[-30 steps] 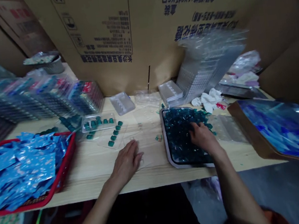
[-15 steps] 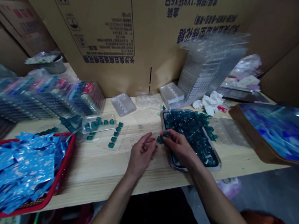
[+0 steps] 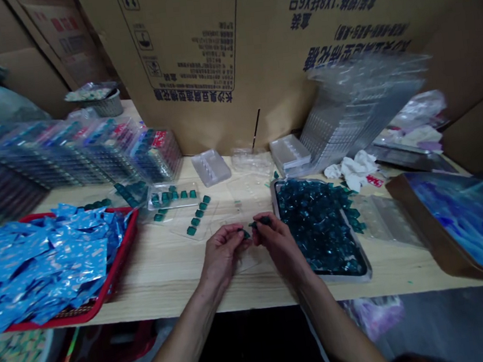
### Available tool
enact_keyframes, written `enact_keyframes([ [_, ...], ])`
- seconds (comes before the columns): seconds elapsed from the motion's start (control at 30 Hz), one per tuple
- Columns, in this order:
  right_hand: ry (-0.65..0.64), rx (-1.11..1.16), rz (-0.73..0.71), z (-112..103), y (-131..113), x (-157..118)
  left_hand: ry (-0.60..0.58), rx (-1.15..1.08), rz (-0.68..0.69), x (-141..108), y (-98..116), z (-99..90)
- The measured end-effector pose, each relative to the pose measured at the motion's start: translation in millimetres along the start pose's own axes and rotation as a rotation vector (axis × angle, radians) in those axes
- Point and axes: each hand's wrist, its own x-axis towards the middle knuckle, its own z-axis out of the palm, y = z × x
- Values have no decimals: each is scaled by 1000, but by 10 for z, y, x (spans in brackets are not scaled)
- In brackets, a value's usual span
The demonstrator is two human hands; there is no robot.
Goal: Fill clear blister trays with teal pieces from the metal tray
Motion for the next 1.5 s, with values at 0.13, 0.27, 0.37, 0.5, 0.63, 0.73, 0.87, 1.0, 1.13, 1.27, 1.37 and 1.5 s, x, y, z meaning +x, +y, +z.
enact_keyframes([
  [0.13,-168,46,198,-42,-36,-29,15,-38,-30,11,33,-97],
  [0.27,-249,-184,126,22,79,-51,79,96,77,21,15,-144],
  [0.37,-180,-470,-59,68,217,-11,95,279,167,6,-14,-156],
  [0.5,-100,-768,-269,50,284,31,44,428,214,-17,-26,-165],
  [0.63,-181,-921,-310,39,219,-53,50,415,234,-30,-22,-186],
  [0.73,-195,-1024,-330,58,190,-138,37,386,218,-71,-11,-210],
  [0.87,-190,-1058,-336,66,226,-161,-7,403,199,-163,25,-234],
  [1.0,-211,-1006,-310,54,266,-126,-12,445,210,-217,51,-256],
  [1.13,-219,-1005,-279,64,269,-148,0,571,262,-253,51,-266],
  [1.27,-247,-1070,-316,78,265,-200,9,638,272,-291,33,-272],
  [1.37,-294,-1080,-320,88,261,-214,16,670,287,-299,14,-297],
  [1.5,-323,-1116,-310,127,251,-235,29,683,261,-307,1,-334],
])
